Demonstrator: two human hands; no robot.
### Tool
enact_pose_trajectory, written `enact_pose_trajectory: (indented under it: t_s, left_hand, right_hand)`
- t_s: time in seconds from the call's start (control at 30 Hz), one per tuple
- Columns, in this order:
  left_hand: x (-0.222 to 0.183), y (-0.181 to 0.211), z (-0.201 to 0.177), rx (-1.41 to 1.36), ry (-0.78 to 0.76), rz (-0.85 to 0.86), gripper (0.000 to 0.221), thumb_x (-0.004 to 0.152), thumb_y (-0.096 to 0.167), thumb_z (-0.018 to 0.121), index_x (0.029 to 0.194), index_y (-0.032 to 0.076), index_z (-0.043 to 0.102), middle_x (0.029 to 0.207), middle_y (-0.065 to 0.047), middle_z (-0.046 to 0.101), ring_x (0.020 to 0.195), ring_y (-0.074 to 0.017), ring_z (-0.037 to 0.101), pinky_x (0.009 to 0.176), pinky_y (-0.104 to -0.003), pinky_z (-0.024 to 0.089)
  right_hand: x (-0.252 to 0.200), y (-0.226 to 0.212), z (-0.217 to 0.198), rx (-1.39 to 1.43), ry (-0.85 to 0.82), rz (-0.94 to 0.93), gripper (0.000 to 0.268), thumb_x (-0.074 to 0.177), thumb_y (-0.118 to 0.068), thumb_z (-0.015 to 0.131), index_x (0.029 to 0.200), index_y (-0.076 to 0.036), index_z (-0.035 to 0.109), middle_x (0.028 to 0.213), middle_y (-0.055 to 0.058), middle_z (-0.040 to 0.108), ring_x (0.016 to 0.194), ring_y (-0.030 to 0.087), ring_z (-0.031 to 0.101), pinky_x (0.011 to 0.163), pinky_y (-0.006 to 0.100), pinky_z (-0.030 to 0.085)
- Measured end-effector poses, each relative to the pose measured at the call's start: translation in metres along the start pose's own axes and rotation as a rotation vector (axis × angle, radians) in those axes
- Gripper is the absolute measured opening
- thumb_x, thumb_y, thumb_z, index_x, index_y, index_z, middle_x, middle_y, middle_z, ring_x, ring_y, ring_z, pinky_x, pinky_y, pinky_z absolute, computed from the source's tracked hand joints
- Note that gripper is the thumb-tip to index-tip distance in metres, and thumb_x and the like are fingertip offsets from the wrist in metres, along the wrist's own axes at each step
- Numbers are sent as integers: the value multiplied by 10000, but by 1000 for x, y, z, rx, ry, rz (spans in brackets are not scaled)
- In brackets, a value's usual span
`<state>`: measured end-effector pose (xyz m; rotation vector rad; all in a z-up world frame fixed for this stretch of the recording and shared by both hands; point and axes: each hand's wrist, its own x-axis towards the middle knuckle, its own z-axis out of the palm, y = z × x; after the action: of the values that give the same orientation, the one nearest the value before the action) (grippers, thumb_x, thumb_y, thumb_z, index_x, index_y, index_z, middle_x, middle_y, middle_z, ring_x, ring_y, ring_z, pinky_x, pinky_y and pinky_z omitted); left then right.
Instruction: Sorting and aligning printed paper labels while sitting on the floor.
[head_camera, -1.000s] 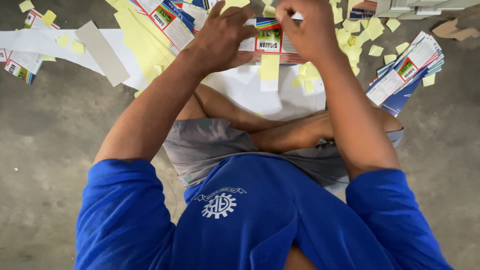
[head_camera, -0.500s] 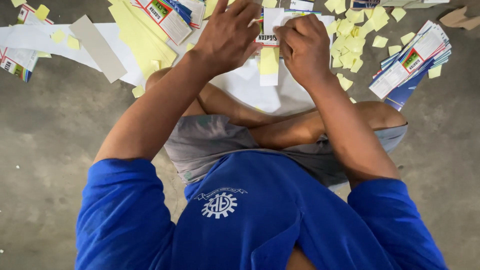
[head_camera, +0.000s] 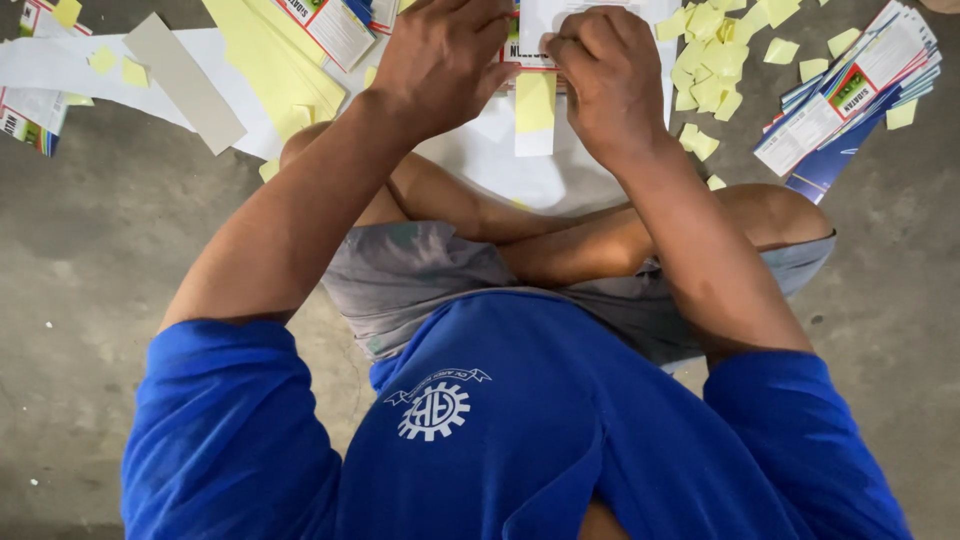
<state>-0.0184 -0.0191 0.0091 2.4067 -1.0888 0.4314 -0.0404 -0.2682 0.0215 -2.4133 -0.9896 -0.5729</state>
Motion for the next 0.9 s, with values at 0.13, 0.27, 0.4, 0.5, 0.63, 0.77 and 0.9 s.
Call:
enact_pose_trajectory:
  t_s: [0.13,0.27,0.4,0.5,0.63,0.77,0.9]
  left_hand:
    - [-5,2,2,-28,28,-6,313,924,225,869,1146,73,709,1270,-13,638,1153,-229,624,941,-402,531]
    - [-15,1,10,42,84,40,313,901,177,851,1177,124,712,1302,-53,612,1196,-252,592,961,-425,485]
    - [-21,-3,11,15,110,52,346,918,148,819,1239,122,693,1357,-67,589,1288,-274,547,1044,-455,436]
    - [-24,-3,9,-11,107,63,334,951,157,800,1264,117,690,1354,-73,574,1319,-286,521,1074,-474,406]
    - [-25,-1,6,-84,102,36,319,941,139,770,1248,102,692,1420,-102,563,1341,-298,501,1084,-494,378]
    - [-26,-1,7,-97,145,58,281,966,152,749,1239,104,700,1425,-107,552,1366,-309,483,1131,-492,366]
    - [-25,-1,12,-67,152,51,177,1025,151,722,1196,111,710,1382,-83,551,1374,-292,479,1149,-492,361]
  right_hand:
    - [-9,-9,-8,-78,-61,-5,317,934,72,707,1239,-12,719,1142,55,601,1205,267,571,1051,417,451]
    - [-18,-16,-15,-140,-142,4,409,942,70,700,1338,-28,687,1249,53,594,1304,258,543,1123,424,433]
    - [-23,-34,-23,-38,-222,28,617,868,-223,810,1386,41,607,1408,173,513,1408,358,438,1150,554,328]
    - [-38,-41,-13,-57,-237,13,668,810,-320,855,1340,19,631,1472,215,490,1443,398,391,1159,640,252]
    - [-43,-31,-3,-167,-227,-10,245,879,-54,817,1058,-107,658,1433,70,591,1503,291,455,1284,588,275]
    - [-8,-12,-3,-32,-125,15,209,938,-70,834,998,-88,634,1377,67,626,1432,309,509,1230,585,307]
    - [15,15,7,281,-68,222,235,992,-111,841,1042,-45,621,1348,107,635,1317,346,554,1117,477,411]
